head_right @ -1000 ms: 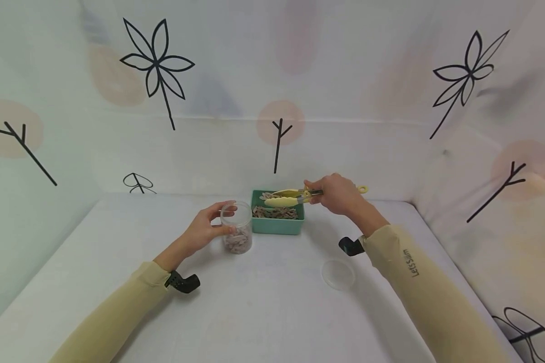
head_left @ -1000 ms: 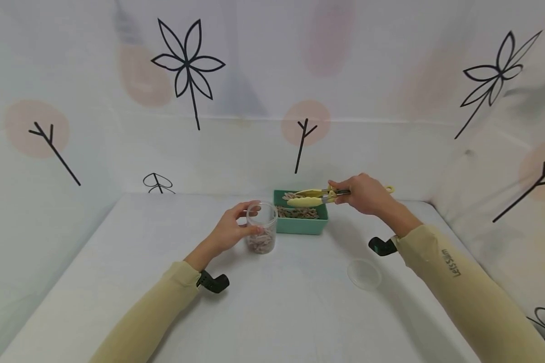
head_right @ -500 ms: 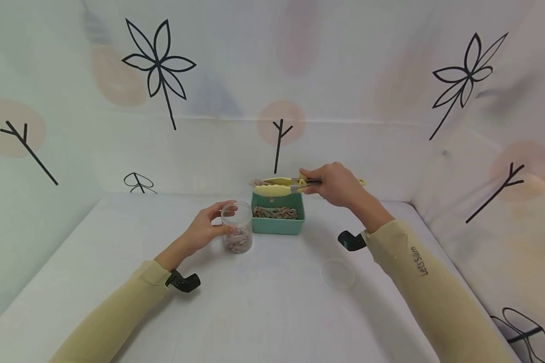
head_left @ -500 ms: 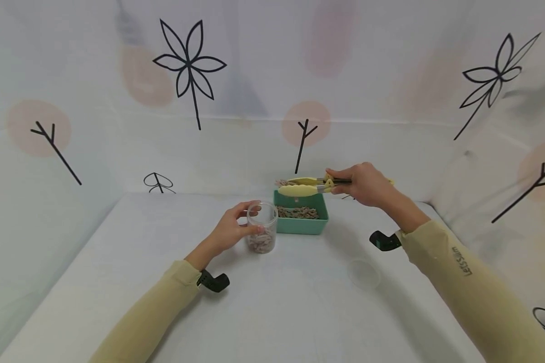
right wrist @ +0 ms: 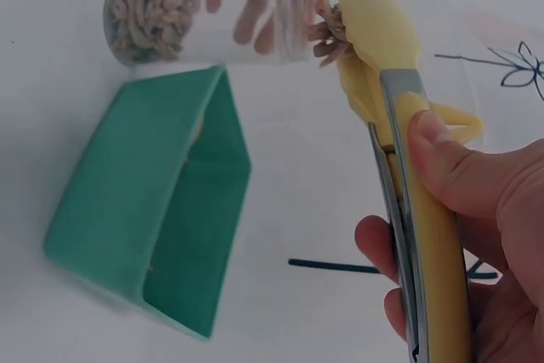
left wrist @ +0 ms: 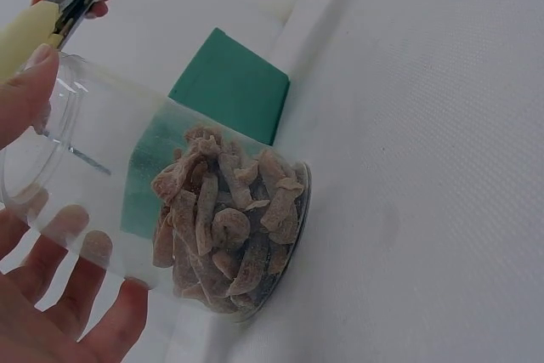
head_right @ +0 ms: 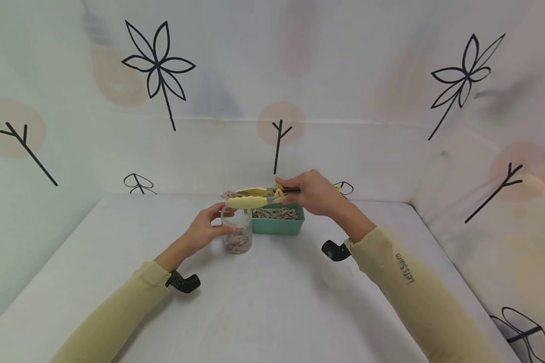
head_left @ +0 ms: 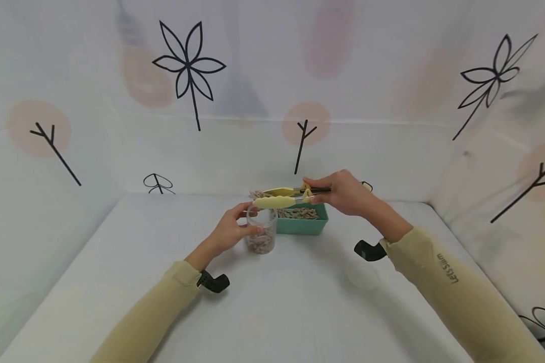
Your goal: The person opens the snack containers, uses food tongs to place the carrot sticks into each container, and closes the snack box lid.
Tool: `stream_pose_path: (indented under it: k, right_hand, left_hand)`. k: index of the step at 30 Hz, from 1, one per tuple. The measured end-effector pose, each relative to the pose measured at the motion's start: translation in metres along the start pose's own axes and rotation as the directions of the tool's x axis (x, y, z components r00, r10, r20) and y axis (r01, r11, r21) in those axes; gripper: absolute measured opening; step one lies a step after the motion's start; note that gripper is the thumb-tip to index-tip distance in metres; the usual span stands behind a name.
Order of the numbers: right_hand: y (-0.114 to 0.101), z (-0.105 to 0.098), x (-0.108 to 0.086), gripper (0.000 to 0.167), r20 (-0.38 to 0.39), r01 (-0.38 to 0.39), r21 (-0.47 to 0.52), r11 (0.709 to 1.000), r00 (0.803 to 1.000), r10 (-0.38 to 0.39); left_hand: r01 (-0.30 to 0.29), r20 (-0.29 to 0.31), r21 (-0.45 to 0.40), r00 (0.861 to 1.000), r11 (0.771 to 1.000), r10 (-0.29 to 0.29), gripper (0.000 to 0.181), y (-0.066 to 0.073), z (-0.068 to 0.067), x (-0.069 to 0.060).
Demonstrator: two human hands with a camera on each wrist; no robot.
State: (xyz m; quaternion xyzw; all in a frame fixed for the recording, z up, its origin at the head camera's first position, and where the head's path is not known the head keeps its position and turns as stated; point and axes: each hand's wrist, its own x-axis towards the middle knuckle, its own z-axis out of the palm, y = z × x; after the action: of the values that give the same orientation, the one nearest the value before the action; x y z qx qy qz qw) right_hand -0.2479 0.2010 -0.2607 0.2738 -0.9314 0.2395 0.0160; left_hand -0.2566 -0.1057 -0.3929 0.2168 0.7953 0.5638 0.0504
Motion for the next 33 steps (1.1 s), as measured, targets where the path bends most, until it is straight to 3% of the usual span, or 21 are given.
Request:
stream_pose_path:
  k: [10, 18, 33]
  right_hand:
    - [0.004, 0.017, -0.003, 0.055, 0.031, -0.022, 0.03, 0.999, 0.999, 0.021]
    - [0.006, 0.016, -0.002, 0.056, 0.038, 0.012, 0.008, 1.0, 0.999, -0.012]
    - [0.011, 0.009, -0.007, 0.06, 0.032, -0.044, 0.003, 0.999, 0.999, 0.044]
  left_hand:
    - [0.013, 0.008, -0.012, 1.0, 1.0, -0.013, 0.067, 0.002, 0.0, -0.002]
    - [-0.004, 0.0, -0.001, 1.0, 1.0, 0.004, 0.072, 0.002, -0.001, -0.002]
    - [0.014, -0.002, -0.004, 1.0, 1.0, -0.014, 0.073, 0.002, 0.0, -0.002]
